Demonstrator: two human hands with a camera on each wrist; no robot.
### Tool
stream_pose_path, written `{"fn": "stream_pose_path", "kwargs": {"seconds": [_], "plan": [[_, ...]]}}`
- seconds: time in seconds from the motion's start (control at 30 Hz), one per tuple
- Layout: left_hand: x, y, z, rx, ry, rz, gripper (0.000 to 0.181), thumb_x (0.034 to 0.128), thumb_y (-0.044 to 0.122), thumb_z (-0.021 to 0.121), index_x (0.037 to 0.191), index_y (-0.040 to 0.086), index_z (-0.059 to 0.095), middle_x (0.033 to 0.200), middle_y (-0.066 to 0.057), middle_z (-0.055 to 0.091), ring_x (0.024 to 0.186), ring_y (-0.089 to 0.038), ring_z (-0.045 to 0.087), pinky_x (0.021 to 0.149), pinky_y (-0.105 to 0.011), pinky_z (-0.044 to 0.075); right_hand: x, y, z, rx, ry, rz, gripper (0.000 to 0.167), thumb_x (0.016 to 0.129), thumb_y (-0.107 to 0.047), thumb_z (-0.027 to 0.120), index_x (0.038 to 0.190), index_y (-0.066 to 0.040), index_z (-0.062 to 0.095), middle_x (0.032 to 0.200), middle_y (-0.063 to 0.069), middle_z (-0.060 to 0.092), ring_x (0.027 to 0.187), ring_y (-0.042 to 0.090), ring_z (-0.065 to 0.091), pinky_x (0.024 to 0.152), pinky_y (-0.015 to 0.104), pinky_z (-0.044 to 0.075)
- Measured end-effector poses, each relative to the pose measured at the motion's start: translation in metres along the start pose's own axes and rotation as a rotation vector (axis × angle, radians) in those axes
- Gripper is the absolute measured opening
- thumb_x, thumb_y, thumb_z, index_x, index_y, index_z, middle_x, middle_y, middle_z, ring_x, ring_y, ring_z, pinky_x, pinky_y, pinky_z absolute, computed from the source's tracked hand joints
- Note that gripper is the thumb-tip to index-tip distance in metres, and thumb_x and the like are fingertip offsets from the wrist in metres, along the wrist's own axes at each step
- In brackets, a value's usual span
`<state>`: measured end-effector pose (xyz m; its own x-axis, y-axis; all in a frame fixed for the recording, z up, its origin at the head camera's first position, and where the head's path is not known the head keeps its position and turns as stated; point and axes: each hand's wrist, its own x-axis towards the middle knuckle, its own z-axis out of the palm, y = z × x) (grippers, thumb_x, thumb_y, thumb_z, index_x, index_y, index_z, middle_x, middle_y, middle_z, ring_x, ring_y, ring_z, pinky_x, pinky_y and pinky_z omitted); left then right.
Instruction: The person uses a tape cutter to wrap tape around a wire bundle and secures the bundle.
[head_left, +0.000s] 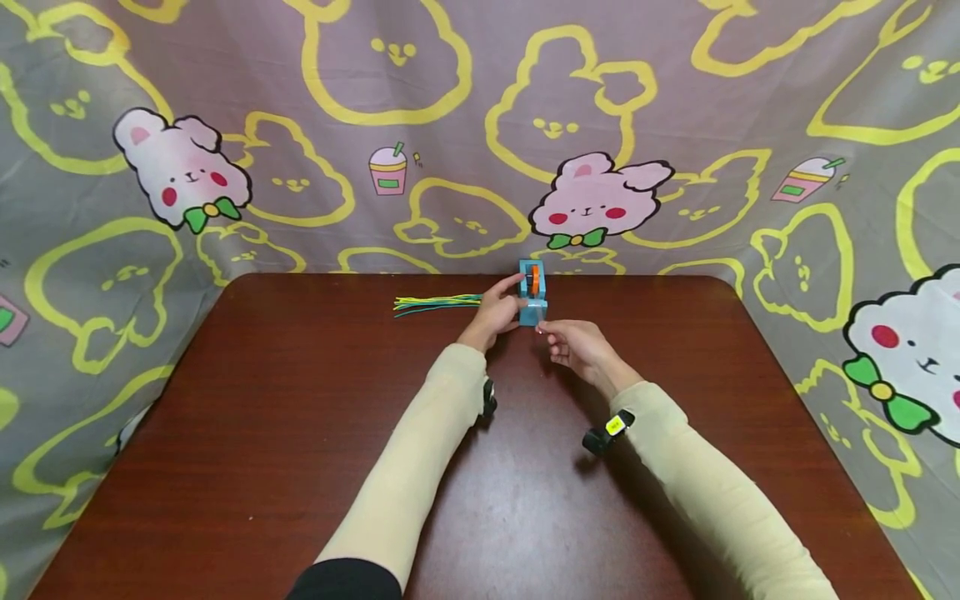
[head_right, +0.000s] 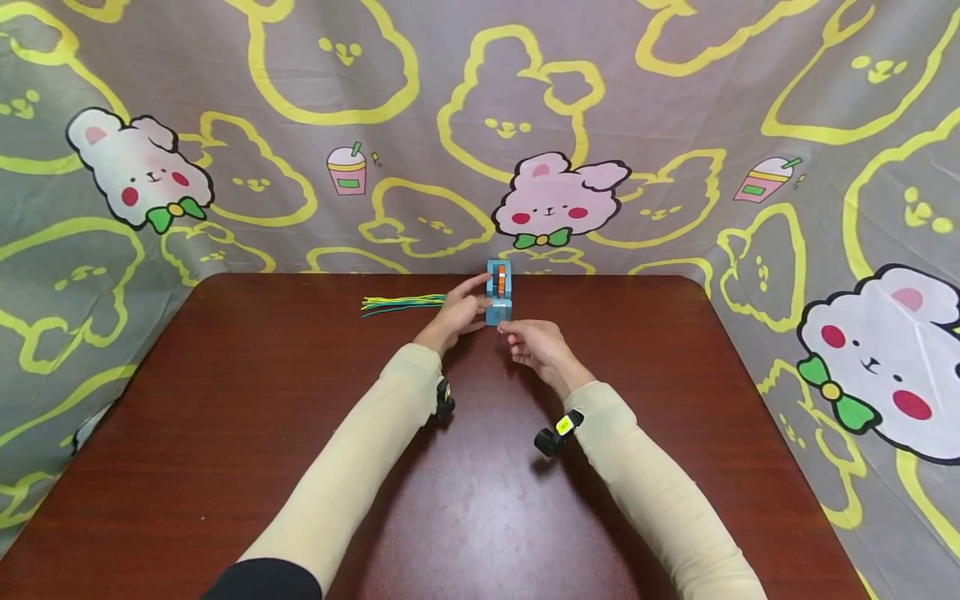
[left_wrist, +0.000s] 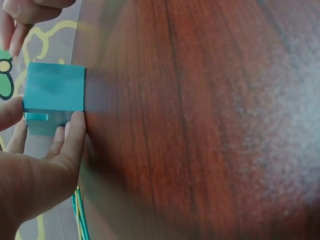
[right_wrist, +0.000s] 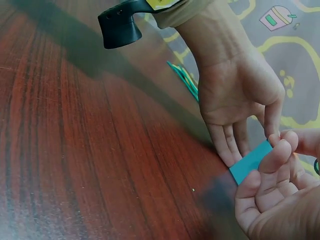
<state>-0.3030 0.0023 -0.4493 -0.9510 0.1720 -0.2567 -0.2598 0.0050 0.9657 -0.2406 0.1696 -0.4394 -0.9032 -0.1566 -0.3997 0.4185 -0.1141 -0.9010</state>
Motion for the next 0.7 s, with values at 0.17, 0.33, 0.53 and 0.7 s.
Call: {"fn": "stream_pose_path", "kwargs": {"seconds": [0.17, 0.33, 0.53, 0.7], "plan": [[0.0002, -0.0004, 0.0001, -0.006, 0.004, 0.001, 0.053, 0.0991, 0.007, 0.058, 0.148, 0.029, 0.053, 0.125, -0.011, 0.059, 0.102, -0.020, 0.062, 0.096, -0.046, 0.051, -0.0027, 0.0025, 0.0011, -0.002, -0.007, -0.010, 0.038, 0.100, -0.015, 0.064, 0.125, 0.013, 0.058, 0.069, -0.003, 0.059, 0.055, 0.007, 0.051, 0.063, 0.026, 0.049], [0.0004, -0.0023, 0.0002, 0.002, 0.004, 0.003, 0.054, 0.0989, 0.007, 0.056, 0.149, 0.027, 0.052, 0.138, -0.014, 0.054, 0.105, -0.020, 0.059, 0.096, -0.046, 0.051, -0.0049, 0.0055, 0.0010, 0.004, -0.011, 0.000, 0.032, 0.100, -0.015, 0.065, 0.120, 0.010, 0.062, 0.069, -0.003, 0.058, 0.056, 0.008, 0.052, 0.062, 0.025, 0.048], [0.0002, -0.0019, 0.0004, 0.016, 0.004, 0.008, 0.054, 0.0986, 0.007, 0.057, 0.149, 0.026, 0.051, 0.134, -0.013, 0.056, 0.107, -0.021, 0.060, 0.096, -0.047, 0.051, -0.0065, 0.0074, 0.0003, -0.002, -0.021, 0.003, 0.039, 0.100, -0.016, 0.064, 0.126, 0.012, 0.057, 0.071, -0.003, 0.058, 0.057, 0.008, 0.051, 0.064, 0.026, 0.048], [0.0007, -0.0003, -0.0009, 0.016, -0.005, 0.009, 0.054, 0.0991, 0.008, 0.058, 0.149, 0.027, 0.051, 0.123, -0.009, 0.059, 0.105, -0.021, 0.061, 0.097, -0.047, 0.050, -0.0091, 0.0058, 0.0005, -0.005, -0.028, 0.004, 0.040, 0.101, -0.018, 0.064, 0.127, 0.011, 0.057, 0.073, -0.002, 0.060, 0.059, 0.009, 0.052, 0.064, 0.026, 0.047]]}}
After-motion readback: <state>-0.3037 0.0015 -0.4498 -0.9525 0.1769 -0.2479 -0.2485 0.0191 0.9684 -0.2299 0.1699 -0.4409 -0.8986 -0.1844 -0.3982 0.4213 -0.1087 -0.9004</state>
